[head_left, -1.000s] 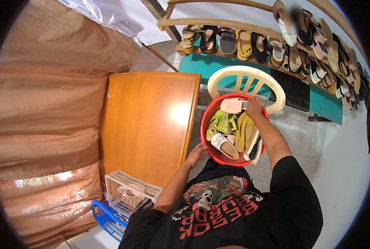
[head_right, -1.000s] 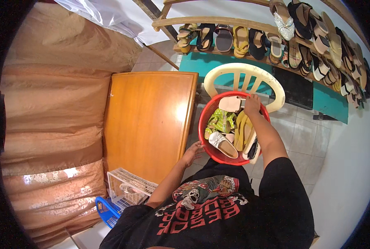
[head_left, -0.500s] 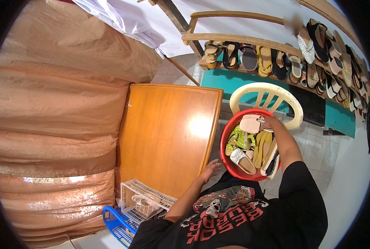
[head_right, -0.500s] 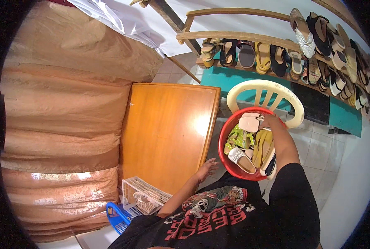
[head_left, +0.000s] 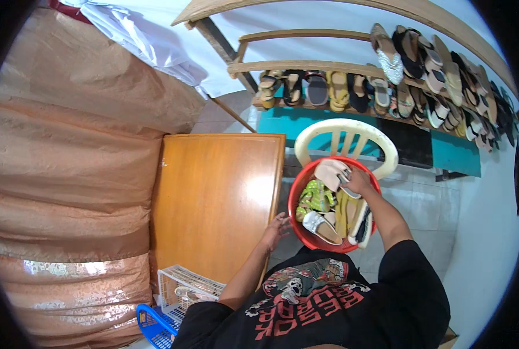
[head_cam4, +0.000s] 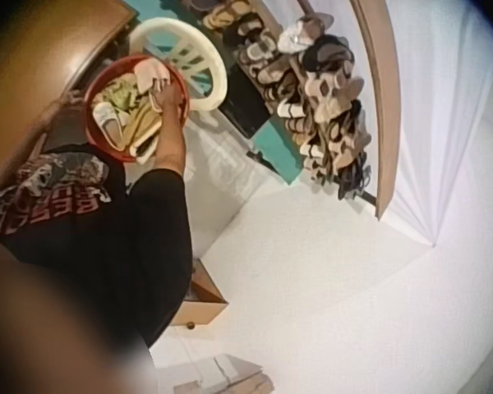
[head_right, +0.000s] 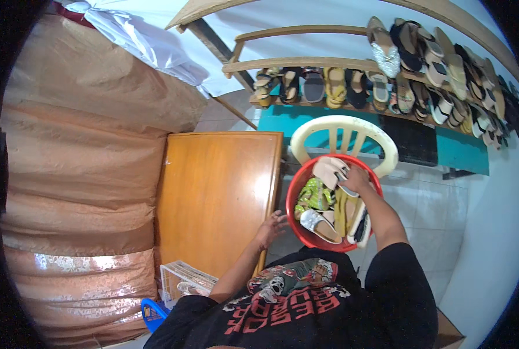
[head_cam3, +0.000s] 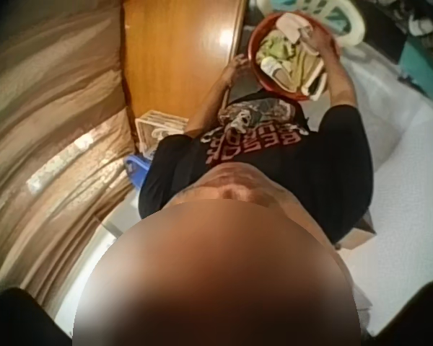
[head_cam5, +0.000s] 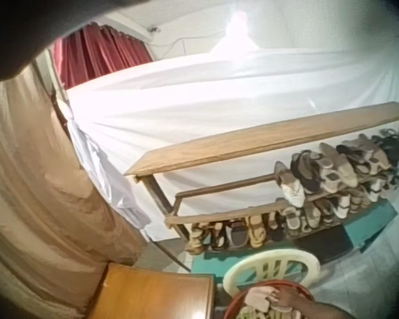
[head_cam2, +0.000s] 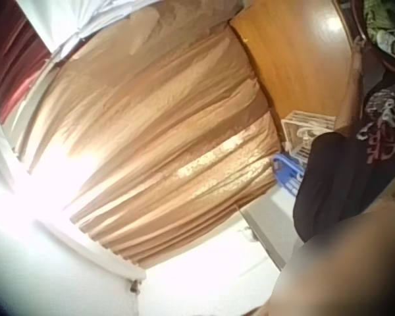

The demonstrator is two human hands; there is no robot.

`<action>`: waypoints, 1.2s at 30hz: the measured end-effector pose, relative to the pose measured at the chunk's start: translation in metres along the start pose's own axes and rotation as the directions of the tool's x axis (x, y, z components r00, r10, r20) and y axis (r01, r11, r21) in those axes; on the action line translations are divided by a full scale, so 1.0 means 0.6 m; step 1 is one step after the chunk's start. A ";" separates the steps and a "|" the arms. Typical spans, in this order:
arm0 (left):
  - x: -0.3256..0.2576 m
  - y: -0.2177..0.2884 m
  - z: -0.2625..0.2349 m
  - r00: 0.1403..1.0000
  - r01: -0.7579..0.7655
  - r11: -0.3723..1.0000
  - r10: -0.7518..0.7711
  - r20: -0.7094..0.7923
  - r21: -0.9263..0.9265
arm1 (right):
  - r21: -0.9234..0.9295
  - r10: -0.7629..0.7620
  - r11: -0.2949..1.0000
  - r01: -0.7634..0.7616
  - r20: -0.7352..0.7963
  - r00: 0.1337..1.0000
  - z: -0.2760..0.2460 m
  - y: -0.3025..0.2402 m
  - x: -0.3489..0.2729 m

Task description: Sorting and pairing various shoes from a table and bucket onto a multi-level storage rack.

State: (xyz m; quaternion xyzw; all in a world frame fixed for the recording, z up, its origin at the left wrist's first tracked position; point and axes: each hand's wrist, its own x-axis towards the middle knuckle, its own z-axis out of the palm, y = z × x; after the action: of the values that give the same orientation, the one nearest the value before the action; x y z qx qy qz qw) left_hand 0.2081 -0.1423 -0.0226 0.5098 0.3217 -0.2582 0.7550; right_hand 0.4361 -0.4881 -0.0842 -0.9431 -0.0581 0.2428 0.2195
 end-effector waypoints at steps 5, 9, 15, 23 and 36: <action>0.003 0.039 0.073 0.989 -0.144 0.984 0.145 0.004 0.100 | 0.098 0.072 0.994 -0.051 -0.227 0.971 -0.050 -0.067 -0.049; 0.020 0.076 0.169 0.955 -0.259 0.966 0.254 0.153 0.018 | 0.163 0.104 0.985 -0.051 -0.333 0.937 -0.073 -0.114 -0.109; 0.027 0.117 0.324 0.922 -0.331 0.942 0.310 0.231 0.058 | 0.315 0.131 0.949 0.005 -0.407 0.904 -0.104 -0.176 -0.241; 0.038 0.101 0.391 0.772 -0.615 0.788 0.599 0.212 0.015 | 0.136 0.032 0.989 0.054 -0.562 0.827 -0.126 -0.199 -0.304; -0.002 0.168 0.380 0.867 -0.146 0.887 0.329 0.375 -0.439 | 0.290 -0.064 0.906 0.308 -0.625 0.778 -0.204 -0.187 -0.351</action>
State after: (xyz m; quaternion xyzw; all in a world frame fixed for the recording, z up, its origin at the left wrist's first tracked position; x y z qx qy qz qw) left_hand 0.3305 -0.3204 0.1013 0.3113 0.1221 -0.1987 0.9213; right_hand 0.3104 -0.4800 0.1525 -0.8999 -0.0325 -0.0865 0.4262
